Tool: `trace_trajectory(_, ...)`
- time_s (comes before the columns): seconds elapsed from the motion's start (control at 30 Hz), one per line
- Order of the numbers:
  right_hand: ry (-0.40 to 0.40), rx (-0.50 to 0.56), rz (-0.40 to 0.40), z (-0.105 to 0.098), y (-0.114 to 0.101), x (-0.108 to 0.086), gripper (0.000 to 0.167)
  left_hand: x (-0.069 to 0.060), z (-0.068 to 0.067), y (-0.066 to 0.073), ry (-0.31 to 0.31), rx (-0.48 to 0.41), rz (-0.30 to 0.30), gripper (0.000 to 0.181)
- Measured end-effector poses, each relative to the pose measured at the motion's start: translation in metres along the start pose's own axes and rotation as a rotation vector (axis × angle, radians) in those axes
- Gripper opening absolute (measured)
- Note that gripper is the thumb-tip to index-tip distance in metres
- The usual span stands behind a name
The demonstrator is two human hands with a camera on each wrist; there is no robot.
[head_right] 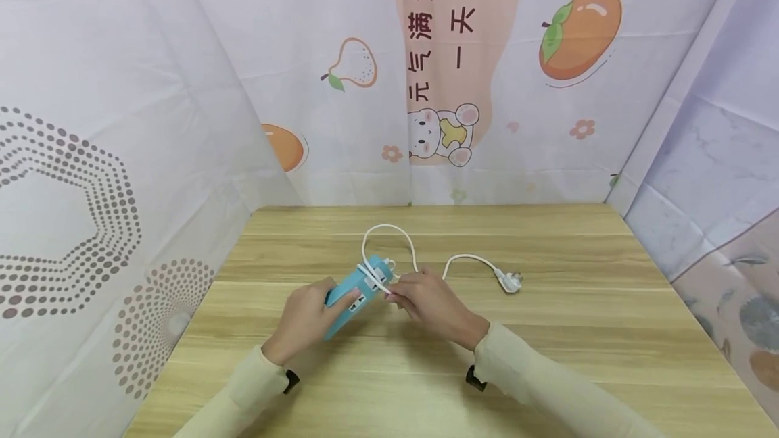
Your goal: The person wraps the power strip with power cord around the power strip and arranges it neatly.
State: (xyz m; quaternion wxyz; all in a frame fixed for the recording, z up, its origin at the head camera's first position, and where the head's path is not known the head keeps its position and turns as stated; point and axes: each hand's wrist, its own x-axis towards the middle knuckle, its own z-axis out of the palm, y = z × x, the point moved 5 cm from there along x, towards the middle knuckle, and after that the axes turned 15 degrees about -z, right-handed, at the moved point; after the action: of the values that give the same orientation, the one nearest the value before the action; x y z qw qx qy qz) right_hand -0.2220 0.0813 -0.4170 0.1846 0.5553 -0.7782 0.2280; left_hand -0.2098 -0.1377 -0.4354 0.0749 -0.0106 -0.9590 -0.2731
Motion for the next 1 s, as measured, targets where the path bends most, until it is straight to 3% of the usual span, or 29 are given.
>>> trace_trajectory(0.3, 0.019, 0.041, 0.008, 0.003, 0.003, -0.004, 0.009, -0.002, -0.005, 0.002, -0.024, -0.109, -0.030, 0.047)
trace_trajectory(0.57, 0.011, 0.097, 0.017, 0.007, 0.005, -0.010, 0.007, -0.005, -0.003, 0.003, -0.121, -0.239, -0.065, 0.049)
trace_trajectory(1.0, 0.089, 0.163, -0.090, 0.010, 0.004, -0.013, 0.008, -0.007, -0.003, 0.007, -0.204, -0.353, -0.022, 0.039)
